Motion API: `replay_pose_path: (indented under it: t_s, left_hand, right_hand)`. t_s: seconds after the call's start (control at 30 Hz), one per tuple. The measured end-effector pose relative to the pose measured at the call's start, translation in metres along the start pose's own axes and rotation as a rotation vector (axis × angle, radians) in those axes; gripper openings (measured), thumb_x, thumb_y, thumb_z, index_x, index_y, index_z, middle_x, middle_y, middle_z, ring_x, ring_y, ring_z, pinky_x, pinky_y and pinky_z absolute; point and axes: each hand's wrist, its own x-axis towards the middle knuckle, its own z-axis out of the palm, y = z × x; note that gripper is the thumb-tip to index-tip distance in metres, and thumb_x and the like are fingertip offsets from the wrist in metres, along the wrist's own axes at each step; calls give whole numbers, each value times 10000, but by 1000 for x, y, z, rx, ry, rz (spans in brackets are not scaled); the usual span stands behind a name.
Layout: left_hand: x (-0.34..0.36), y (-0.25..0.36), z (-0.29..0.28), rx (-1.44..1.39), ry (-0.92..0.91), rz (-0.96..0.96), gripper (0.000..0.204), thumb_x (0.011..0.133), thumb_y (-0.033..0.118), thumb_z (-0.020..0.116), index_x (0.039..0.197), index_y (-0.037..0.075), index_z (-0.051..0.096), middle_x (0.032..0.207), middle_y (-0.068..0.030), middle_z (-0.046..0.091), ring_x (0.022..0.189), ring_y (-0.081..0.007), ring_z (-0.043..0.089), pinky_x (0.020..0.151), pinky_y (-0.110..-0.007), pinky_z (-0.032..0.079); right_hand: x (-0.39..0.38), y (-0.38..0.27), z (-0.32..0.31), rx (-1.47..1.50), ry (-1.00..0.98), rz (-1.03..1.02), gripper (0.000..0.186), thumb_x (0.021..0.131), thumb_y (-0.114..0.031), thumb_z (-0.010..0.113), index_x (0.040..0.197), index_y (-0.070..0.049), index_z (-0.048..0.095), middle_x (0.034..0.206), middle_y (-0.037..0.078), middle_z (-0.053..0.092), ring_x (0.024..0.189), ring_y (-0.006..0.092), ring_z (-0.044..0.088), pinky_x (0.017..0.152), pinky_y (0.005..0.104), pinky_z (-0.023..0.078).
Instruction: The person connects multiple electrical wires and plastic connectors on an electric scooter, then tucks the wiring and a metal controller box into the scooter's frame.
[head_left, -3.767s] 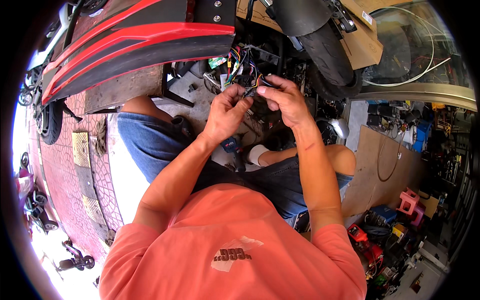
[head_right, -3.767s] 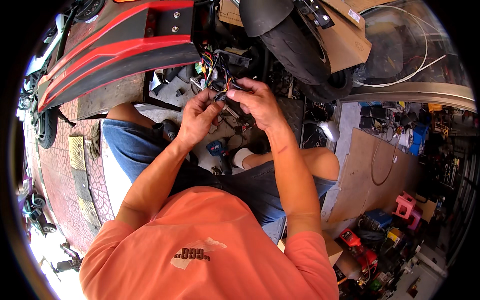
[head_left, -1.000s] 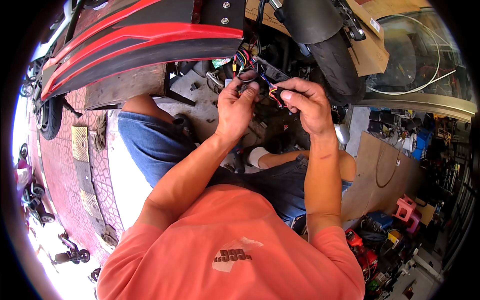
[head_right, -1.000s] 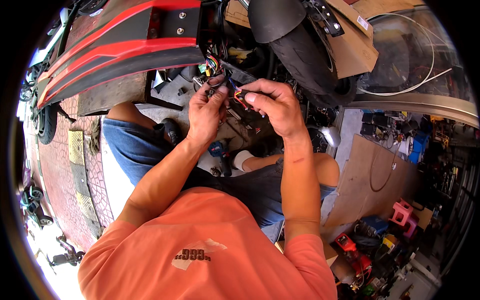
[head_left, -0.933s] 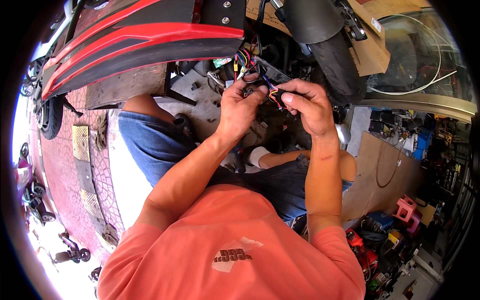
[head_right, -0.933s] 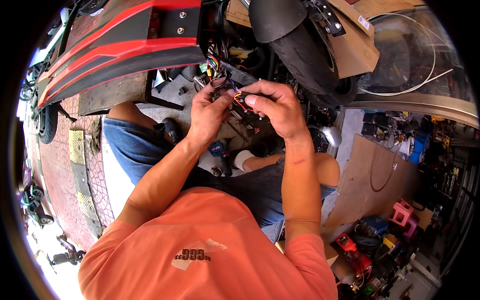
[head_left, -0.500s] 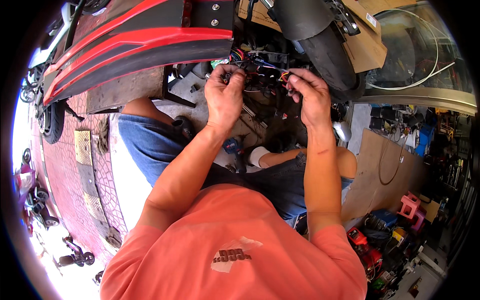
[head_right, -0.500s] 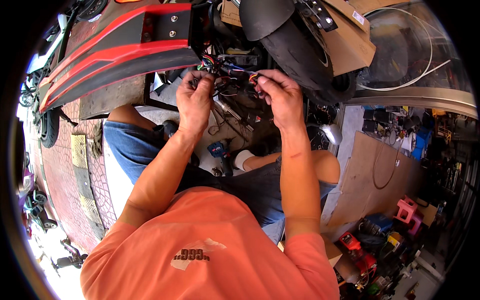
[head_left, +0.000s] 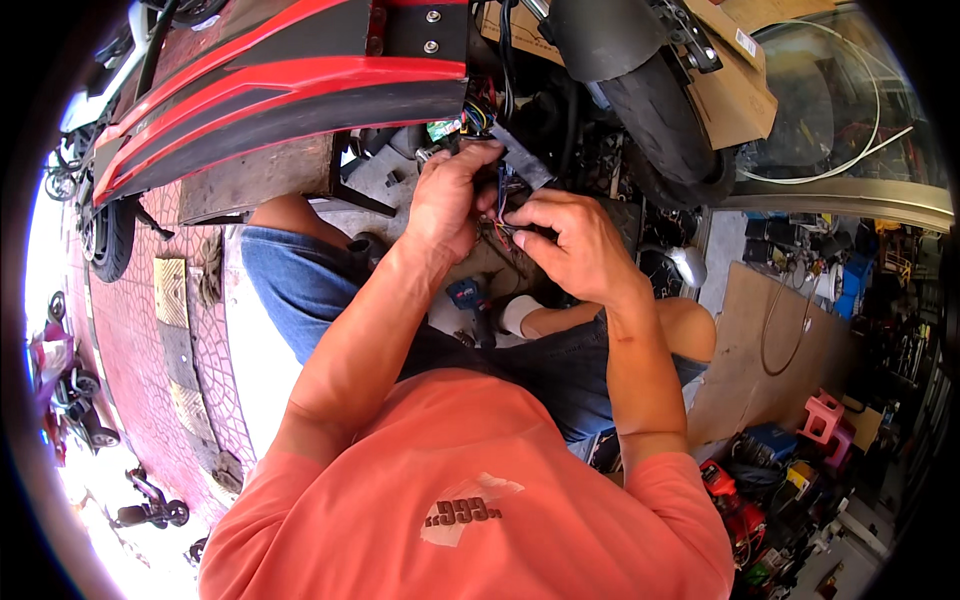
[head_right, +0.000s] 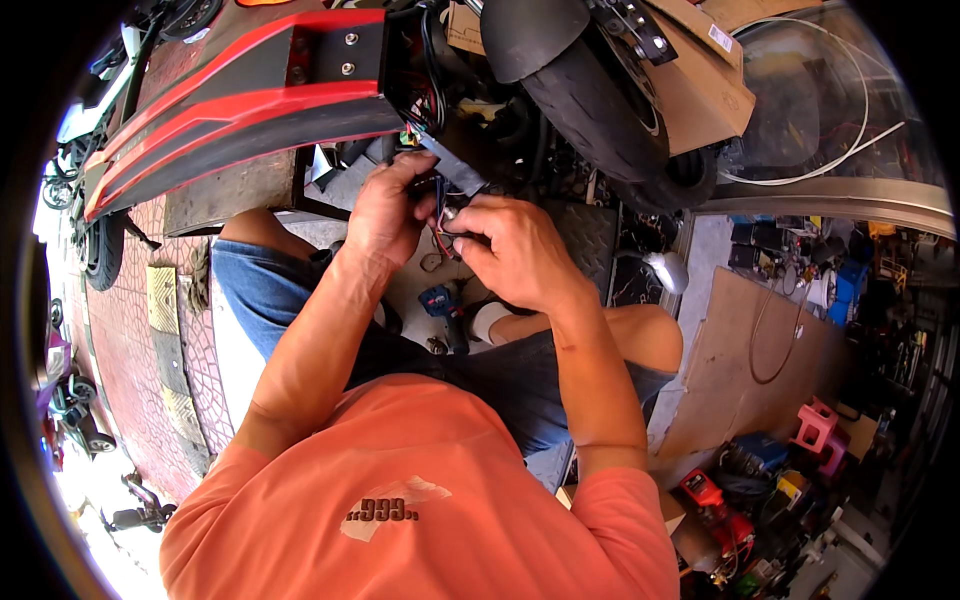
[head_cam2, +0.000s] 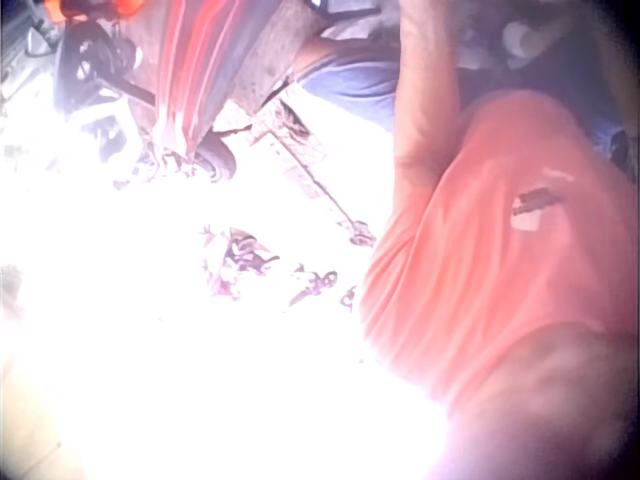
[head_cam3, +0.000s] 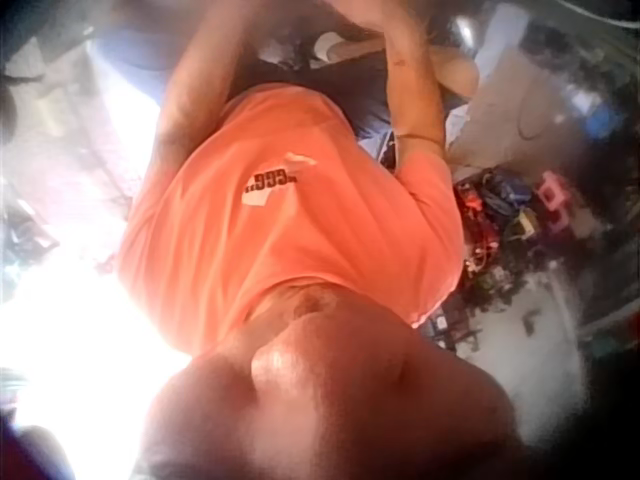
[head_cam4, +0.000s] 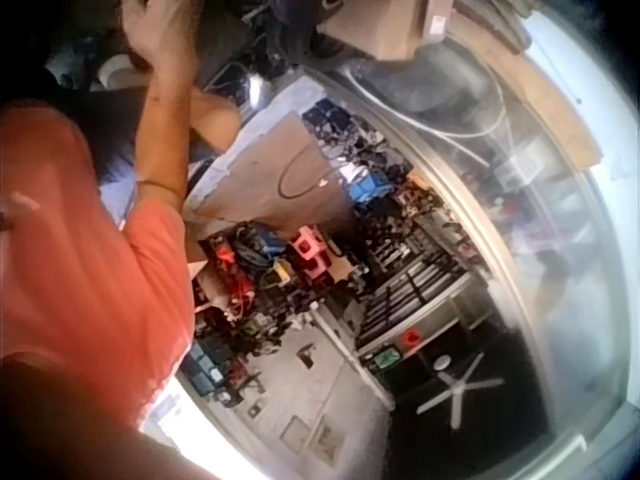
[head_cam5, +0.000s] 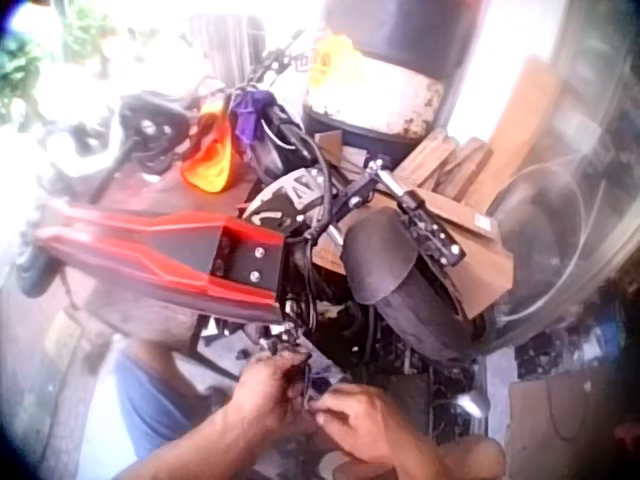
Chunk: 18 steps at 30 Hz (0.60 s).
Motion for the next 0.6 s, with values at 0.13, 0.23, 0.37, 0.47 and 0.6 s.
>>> replay_pose_path:
  t_s: [0.13,0.23,0.37,0.47,0.6]
  left_hand:
    - [6,13,-2,87,-44,-53,98,954,130,704,873,76,697,714,17,618,511,-88,451,478,-268,368]
    - [7,18,-2,170,-48,-53,101,950,152,703,896,67,695,708,12,577,527,-92,432,503,-278,357]
    - [7,21,-1,224,-49,-61,111,944,145,696,883,53,708,683,10,580,522,-81,442,474,-271,358]
    - [11,20,-4,224,-65,-65,107,935,135,692,874,51,716,663,13,583,507,-74,443,446,-265,358]
    - [10,21,0,190,-81,-57,101,918,130,684,851,56,695,625,17,557,480,-74,436,438,-263,366]
  right_hand:
    - [3,2,5,475,-60,384,185,917,-73,716,1061,43,715,936,49,723,835,121,655,743,298,527]
    - [9,17,22,760,72,392,225,967,-174,735,1114,-4,720,999,3,724,887,73,632,754,255,503]
    - [21,1,33,849,307,359,216,972,-237,749,1046,-34,756,918,-11,726,824,64,634,729,244,488]
    - [25,11,39,813,422,444,189,985,-58,690,1145,32,734,946,51,752,819,80,665,754,243,543]
    - [28,16,38,810,430,415,181,977,-53,694,1132,26,744,923,23,737,793,65,639,722,239,536]
